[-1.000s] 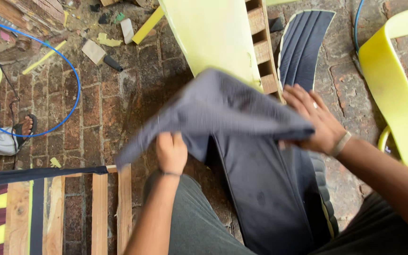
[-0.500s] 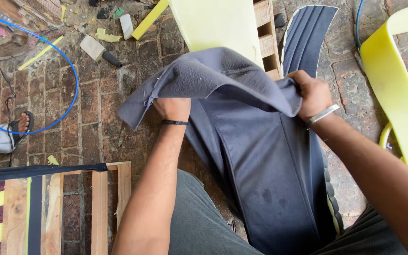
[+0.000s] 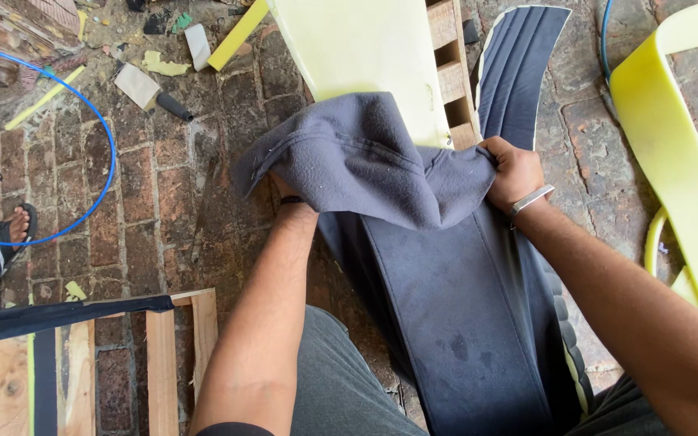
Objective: The person fits a dark gray fabric cover over a yellow foam cushion, smooths the edges, and uses a staple gun to secure the fabric to the cushion. They repeatedly adjust and pull the fabric to ensure a tight fit.
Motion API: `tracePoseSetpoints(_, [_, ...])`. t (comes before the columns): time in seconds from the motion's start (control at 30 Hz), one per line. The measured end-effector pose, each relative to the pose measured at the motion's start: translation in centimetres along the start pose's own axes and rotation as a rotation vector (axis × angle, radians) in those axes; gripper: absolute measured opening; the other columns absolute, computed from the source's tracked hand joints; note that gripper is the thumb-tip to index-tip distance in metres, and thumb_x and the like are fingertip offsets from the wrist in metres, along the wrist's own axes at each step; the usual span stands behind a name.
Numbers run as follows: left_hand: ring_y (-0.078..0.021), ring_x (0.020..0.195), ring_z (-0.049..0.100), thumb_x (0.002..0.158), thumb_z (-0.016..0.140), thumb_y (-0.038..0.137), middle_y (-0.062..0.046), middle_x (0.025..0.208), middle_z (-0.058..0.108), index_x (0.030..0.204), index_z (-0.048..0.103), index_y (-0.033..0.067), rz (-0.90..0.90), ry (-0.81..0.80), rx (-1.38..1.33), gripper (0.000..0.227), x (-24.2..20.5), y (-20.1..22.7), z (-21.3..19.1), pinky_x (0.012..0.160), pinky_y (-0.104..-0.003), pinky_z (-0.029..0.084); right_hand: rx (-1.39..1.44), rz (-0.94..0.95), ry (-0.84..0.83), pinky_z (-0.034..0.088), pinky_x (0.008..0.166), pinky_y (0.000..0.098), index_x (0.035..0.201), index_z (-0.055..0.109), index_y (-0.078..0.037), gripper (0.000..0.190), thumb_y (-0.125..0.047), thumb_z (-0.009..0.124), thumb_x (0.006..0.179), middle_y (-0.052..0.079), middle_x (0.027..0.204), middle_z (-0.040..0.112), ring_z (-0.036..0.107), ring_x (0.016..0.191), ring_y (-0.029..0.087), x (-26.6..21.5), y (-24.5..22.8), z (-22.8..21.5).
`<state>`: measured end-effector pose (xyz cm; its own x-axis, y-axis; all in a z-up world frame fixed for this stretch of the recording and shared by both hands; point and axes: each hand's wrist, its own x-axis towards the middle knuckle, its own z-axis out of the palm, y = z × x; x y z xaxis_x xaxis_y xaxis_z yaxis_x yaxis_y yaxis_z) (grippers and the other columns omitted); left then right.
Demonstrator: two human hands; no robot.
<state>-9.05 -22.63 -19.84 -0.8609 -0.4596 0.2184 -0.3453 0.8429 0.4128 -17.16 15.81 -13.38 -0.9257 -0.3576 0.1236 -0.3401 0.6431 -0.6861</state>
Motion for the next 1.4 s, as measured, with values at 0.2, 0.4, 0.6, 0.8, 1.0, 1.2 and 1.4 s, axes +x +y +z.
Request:
tracePoseSetpoints(0.2, [-0.0391,0.118,0.067,0.104,0.049,0.044,-0.030,0.120,0.069,0.119,0.072,0.0042,-0.718,-0.506,-0.019,0.048,-7.6,15.4,-13.4,0.107,-0.046,0.051,0.074,0.068,-0.054,0.057,0.077,0.0351,0.106,0.075,-0.010,0.022,-0.024,0.077,0.090,0.012,0.095,0.077,0.075,0.084,0.024,-0.4,-0.4,-0.5])
tracePoseSetpoints(0.4, [-0.0406,0.158,0.026,0.091,0.063,0.040,-0.024,0.166,0.032,0.155,0.044,0.0038,0.503,-0.412,-0.139,0.076,-21.9,26.9,-13.7,0.126,-0.058,0.020,0.359,0.017,-0.073,0.056,0.076,0.0312,0.103,0.074,-0.004,0.019,-0.017,0.080,0.090,0.011,0.093,0.076,0.072,0.085,0.015,0.3,-0.5,-1.0])
tracePoseSetpoints(0.6, [-0.0235,0.162,0.026,0.101,0.043,0.065,-0.006,0.175,0.029,0.165,0.036,0.0247,0.817,-0.424,0.095,0.076,-23.0,24.2,-8.8,0.134,-0.049,0.014,0.770,-0.189,-0.163,0.058,0.082,0.0263,0.105,0.073,-0.001,0.018,-0.012,0.079,0.093,0.005,0.101,0.076,0.072,0.092,0.011,0.7,-0.5,-2.6])
tracePoseSetpoints(0.8, [-0.0337,0.154,0.030,0.096,0.040,0.067,-0.014,0.169,0.029,0.161,0.034,0.0241,0.658,-0.524,-0.016,0.078,-21.8,24.0,-7.4,0.125,-0.054,0.019,0.558,-0.193,-0.127,0.058,0.079,0.0273,0.102,0.075,-0.002,0.019,-0.015,0.081,0.090,0.008,0.098,0.077,0.072,0.089,0.011,1.5,1.0,-1.9])
tracePoseSetpoints(1.0, [-0.0406,0.149,0.039,0.099,0.048,0.063,-0.019,0.160,0.045,0.152,0.050,0.0168,0.428,-0.539,-0.111,0.070,-16.3,21.6,-4.5,0.125,-0.055,0.028,0.270,-0.127,-0.139,0.057,0.073,0.0297,0.103,0.078,-0.006,0.020,-0.019,0.081,0.088,0.010,0.091,0.077,0.075,0.083,0.016,2.5,2.5,-0.8])
tracePoseSetpoints(1.2, [-0.0451,0.147,0.037,0.094,0.057,0.052,-0.023,0.156,0.046,0.146,0.052,0.0107,0.596,-0.263,-0.069,0.067,-12.2,20.5,-5.1,0.124,-0.056,0.023,0.008,0.042,-0.030,0.054,0.076,0.0406,0.106,0.072,-0.004,0.028,-0.023,0.081,0.087,0.014,0.094,0.072,0.070,0.085,0.028,1.5,0.7,-3.0])
tracePoseSetpoints(1.4, [-0.0328,0.145,0.031,0.085,0.060,0.047,-0.016,0.157,0.034,0.157,0.036,0.0109,0.307,-0.759,0.049,0.085,-6.1,17.9,-11.1,0.121,-0.045,0.019,-0.177,-0.585,-0.428,0.050,0.093,0.0407,0.101,0.069,-0.040,0.029,-0.036,0.082,0.075,-0.007,0.099,0.066,0.065,0.102,0.019,-10.9,-5.8,-6.8])
